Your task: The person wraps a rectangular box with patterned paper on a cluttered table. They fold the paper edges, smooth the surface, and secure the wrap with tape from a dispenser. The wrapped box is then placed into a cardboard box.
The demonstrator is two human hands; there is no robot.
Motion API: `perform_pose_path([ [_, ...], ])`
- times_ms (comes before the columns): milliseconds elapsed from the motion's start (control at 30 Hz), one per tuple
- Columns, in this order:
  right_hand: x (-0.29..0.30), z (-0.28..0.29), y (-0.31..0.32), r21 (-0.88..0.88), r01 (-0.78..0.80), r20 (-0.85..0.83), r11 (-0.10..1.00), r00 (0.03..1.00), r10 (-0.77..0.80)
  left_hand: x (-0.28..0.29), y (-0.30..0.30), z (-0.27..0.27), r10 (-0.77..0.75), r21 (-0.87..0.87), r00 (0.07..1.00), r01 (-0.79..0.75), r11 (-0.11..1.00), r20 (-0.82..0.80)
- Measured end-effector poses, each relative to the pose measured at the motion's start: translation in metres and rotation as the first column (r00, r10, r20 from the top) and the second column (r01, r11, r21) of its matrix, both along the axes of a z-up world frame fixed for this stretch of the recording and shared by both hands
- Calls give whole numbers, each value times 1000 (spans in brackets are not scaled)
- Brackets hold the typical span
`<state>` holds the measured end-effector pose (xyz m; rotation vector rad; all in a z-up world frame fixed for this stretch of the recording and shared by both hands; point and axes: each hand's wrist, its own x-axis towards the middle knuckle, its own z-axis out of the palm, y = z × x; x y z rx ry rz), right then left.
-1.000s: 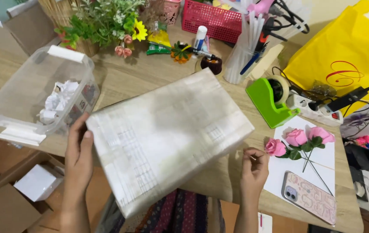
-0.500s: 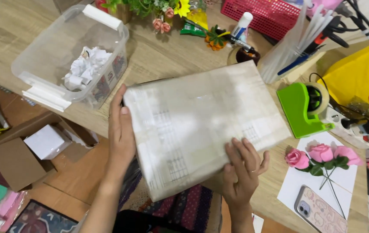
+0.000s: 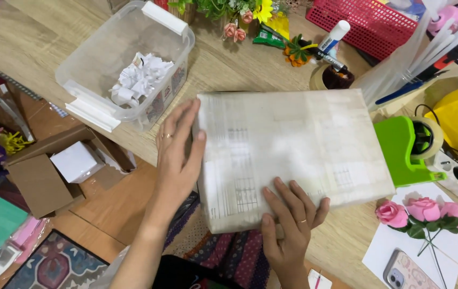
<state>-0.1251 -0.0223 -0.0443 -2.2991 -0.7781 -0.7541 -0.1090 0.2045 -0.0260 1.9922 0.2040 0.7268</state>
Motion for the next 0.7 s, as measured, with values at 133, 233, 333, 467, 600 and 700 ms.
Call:
perform_pose_path([
  [133,-4,17,8,-9,81,-117,997,990,-81,-50,-23,13,-244,-23,970,243,970,-22],
  [233,-8,24,20,-78,119,-131,990,983,-129,-69,-46,8,-307,-15,951,307,952,-26],
  [333,-9,25,25,-105,156,-135,982,976,-170,-71,-53,-5,-288,-31,958,288,957,-4],
  [467,10,36,5,-91,275,-345,957,893,-289,-71,-54,-10,-253,-19,967,254,967,15],
  [600,43,28,-42,-63,405,-233,912,883,-408,-69,-58,-9,-265,-24,964,265,964,21],
  [700,55,27,-65,-13,407,-240,913,885,-398,-68,-64,-13,-245,-51,970,244,968,-5],
])
